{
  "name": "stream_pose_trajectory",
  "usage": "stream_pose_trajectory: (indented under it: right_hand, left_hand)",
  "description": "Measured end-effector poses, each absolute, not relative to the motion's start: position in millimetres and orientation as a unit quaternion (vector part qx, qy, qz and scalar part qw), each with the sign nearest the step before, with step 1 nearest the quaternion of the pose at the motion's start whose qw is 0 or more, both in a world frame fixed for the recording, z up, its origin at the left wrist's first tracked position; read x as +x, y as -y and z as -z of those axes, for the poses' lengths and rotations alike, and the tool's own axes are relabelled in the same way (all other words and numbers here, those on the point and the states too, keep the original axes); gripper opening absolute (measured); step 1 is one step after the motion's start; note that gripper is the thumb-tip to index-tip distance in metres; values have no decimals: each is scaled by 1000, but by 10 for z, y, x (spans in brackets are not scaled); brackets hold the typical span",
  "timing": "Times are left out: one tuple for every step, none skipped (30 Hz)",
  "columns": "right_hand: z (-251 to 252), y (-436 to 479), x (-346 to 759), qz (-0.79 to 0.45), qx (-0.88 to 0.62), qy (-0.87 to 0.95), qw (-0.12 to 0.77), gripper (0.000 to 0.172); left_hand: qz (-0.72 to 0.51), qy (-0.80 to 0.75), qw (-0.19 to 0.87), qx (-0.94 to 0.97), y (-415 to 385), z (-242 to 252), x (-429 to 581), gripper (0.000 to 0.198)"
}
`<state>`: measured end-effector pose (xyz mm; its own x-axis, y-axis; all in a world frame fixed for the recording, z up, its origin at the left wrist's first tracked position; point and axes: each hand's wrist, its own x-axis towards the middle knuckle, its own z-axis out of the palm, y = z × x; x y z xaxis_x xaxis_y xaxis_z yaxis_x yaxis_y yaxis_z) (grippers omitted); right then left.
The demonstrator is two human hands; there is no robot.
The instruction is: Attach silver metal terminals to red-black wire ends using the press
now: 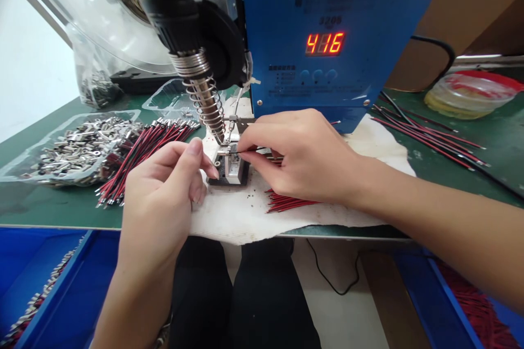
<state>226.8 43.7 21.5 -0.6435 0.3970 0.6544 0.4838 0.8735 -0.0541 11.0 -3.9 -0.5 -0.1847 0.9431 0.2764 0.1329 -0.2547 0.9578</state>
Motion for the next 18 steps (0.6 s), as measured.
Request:
stream_pose_trajectory:
  right_hand:
    - [-218,-435,2269,68,-243,903,348,13]
    - [-222,-431,2269,72,-243,902,351,14]
    - [-228,-425,2268,74,-241,901,354,15]
    - [-234,-415,2264,78,-238,900,358,17]
    - [-241,-402,2259,85,-231,898,364,18]
    - [-247,-385,2253,94,-223,897,370,18]
    - [-254,-363,2245,105,-215,896,375,18]
    - [-261,-337,2238,116,-210,894,378,18]
    - [-268,-308,2231,127,-211,891,381,17]
    - [-277,-278,2225,137,-215,887,384,15]
    - [-286,-250,2220,146,-222,883,386,14]
    - [-295,-225,2216,154,-229,879,389,12]
    - [-304,-205,2213,162,-232,874,394,12]
    - [-311,-190,2211,169,-233,871,398,12]
    - [-317,-181,2209,174,-232,869,402,14]
    - [-320,-177,2207,178,-229,867,404,15]
    - [-320,-176,2206,182,-224,866,409,15]
    - [-319,-175,2204,185,-223,864,413,16]
  left_hand:
    - [-587,-499,351,533,36,13,106,39]
    - [-590,-495,356,529,33,22,101,39]
    - [-594,-489,363,525,31,31,96,38]
    - [-599,-482,372,521,30,39,91,38]
    - [-603,-474,381,517,30,44,89,37]
    - [-606,-466,391,512,30,46,89,37]
    - [-610,-460,400,506,31,44,92,37]
    - [-614,-456,407,499,30,40,98,36]
    - [-618,-454,412,492,28,32,106,35]
    - [-620,-454,415,487,24,23,116,35]
    - [-620,-455,416,485,19,13,126,35]
    - [-618,-456,416,487,13,3,136,36]
    - [-613,-455,417,493,10,-7,143,38]
    - [-608,-453,418,501,11,-17,147,39]
    - [-604,-451,416,509,20,-28,148,41]
    - [-601,-453,409,516,40,-39,147,42]
    - [-596,-459,397,525,72,-52,145,42]
    - [-588,-467,382,539,117,-66,143,41]
